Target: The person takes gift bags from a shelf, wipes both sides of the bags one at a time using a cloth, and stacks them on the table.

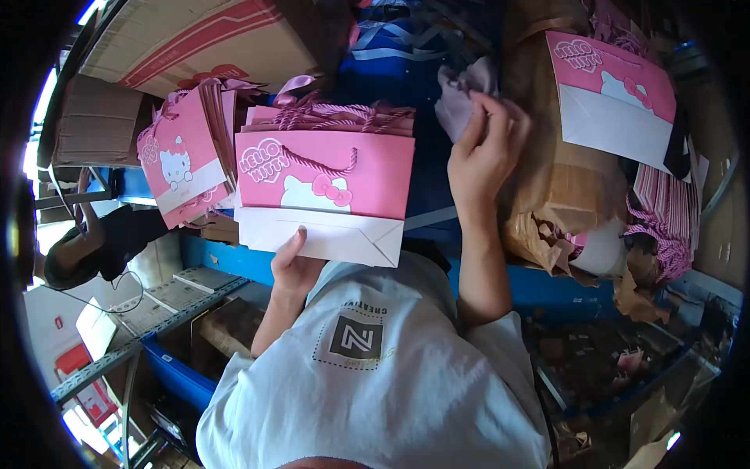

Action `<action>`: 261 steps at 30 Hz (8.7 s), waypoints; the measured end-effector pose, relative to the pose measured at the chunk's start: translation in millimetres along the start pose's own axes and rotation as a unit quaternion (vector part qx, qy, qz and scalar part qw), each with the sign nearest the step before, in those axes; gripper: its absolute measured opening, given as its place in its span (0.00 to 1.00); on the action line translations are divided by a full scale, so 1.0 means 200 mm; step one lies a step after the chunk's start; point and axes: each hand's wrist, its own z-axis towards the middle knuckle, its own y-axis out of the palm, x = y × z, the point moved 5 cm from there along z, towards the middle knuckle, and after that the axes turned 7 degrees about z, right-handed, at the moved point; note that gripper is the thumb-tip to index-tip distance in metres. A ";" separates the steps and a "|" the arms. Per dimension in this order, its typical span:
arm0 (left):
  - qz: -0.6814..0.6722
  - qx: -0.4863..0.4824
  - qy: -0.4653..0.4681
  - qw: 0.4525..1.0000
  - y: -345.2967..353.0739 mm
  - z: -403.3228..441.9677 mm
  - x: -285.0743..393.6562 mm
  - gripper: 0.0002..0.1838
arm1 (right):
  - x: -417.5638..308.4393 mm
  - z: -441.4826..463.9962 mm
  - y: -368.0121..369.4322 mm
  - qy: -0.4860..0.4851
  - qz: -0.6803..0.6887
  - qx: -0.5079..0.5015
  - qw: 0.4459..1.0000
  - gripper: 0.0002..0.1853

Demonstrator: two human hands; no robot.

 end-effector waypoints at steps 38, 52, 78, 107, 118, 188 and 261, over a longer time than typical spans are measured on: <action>0.660 0.035 0.435 0.612 0.21 0.51 0.31 0.35 | -0.49 -0.57 0.48 -0.100 0.073 -0.310 0.943 0.26; 0.777 0.002 0.394 0.490 0.26 0.53 0.32 0.41 | -0.29 -0.66 0.19 -0.002 -0.138 -0.238 0.961 0.28; 0.748 0.000 0.409 0.522 0.20 0.47 0.37 0.39 | -0.25 -0.61 0.11 -0.051 -0.055 -0.243 0.967 0.24; 0.727 0.025 0.437 0.529 0.21 0.49 0.33 0.37 | -0.11 -0.67 0.00 -0.053 0.142 -0.130 0.980 0.35; 0.750 0.050 0.407 0.519 0.15 0.46 0.30 0.43 | -0.06 -0.72 0.04 -0.069 0.103 -0.128 0.984 0.25; 0.769 0.037 0.442 0.460 0.09 0.51 0.29 0.68 | -0.47 -0.54 0.37 -0.233 0.149 -0.270 0.922 0.20; 0.745 -0.005 0.517 0.422 0.19 0.37 0.30 0.50 | 0.02 -0.63 -0.11 0.117 0.217 -0.044 0.968 0.17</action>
